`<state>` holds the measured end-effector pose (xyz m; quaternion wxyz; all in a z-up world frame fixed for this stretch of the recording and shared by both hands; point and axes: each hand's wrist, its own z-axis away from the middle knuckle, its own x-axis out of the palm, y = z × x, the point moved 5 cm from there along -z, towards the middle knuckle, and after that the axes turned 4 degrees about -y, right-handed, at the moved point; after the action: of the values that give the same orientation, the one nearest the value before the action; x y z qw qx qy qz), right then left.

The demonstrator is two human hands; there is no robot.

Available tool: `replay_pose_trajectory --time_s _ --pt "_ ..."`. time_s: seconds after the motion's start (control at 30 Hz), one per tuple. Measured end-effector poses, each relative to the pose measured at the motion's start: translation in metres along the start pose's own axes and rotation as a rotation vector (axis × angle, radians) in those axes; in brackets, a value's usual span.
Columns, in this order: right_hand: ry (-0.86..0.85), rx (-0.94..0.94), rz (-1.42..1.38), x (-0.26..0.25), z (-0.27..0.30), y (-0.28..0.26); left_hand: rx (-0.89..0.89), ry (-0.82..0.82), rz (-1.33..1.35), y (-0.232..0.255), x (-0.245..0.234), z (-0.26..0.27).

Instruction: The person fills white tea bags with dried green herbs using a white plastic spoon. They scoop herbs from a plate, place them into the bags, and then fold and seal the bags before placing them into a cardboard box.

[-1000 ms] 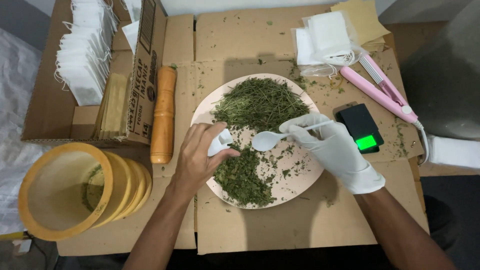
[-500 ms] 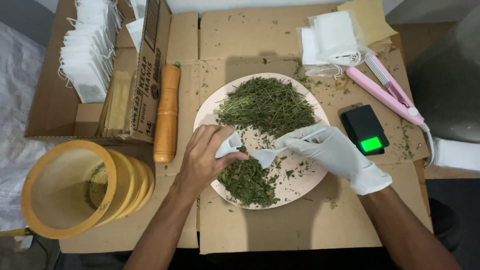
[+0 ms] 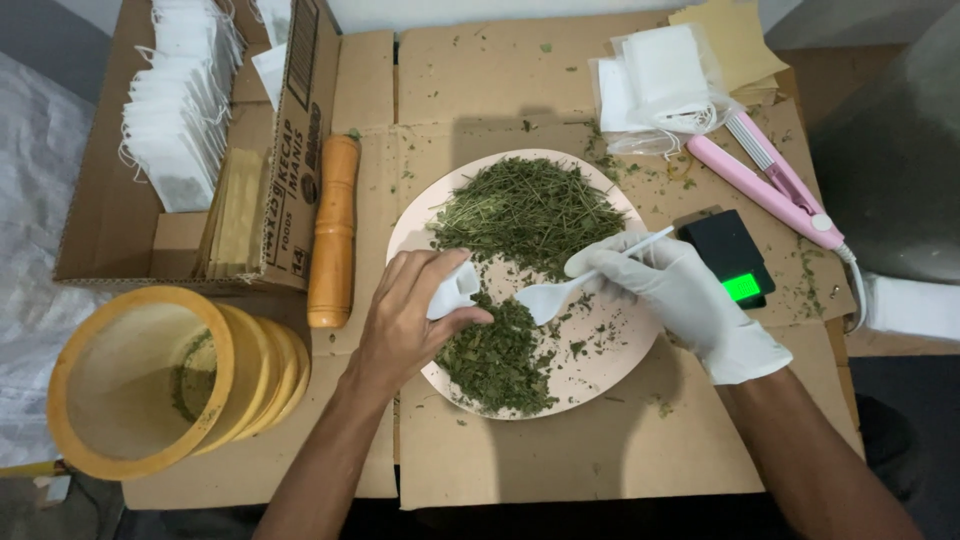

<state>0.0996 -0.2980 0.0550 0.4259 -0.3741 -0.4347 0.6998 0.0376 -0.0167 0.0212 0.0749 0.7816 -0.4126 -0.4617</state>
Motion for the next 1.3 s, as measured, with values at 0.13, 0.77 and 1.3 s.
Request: replay_pose_trajectory --time_s 0.13,0.77,1.3 --pt "-0.029 -0.067 -0.038 -0.001 -0.002 0.001 -0.001 -0.002 0.012 0.006 -0.004 -0.003" --pt "0.045 -0.148 -0.035 0.026 0.011 -0.056 0.002 -0.054 0.025 0.019 -0.007 -0.007" --pt "-0.029 0.033 0.126 0.069 0.025 -0.101 -0.071 -0.102 0.086 0.02 -0.009 -0.005"
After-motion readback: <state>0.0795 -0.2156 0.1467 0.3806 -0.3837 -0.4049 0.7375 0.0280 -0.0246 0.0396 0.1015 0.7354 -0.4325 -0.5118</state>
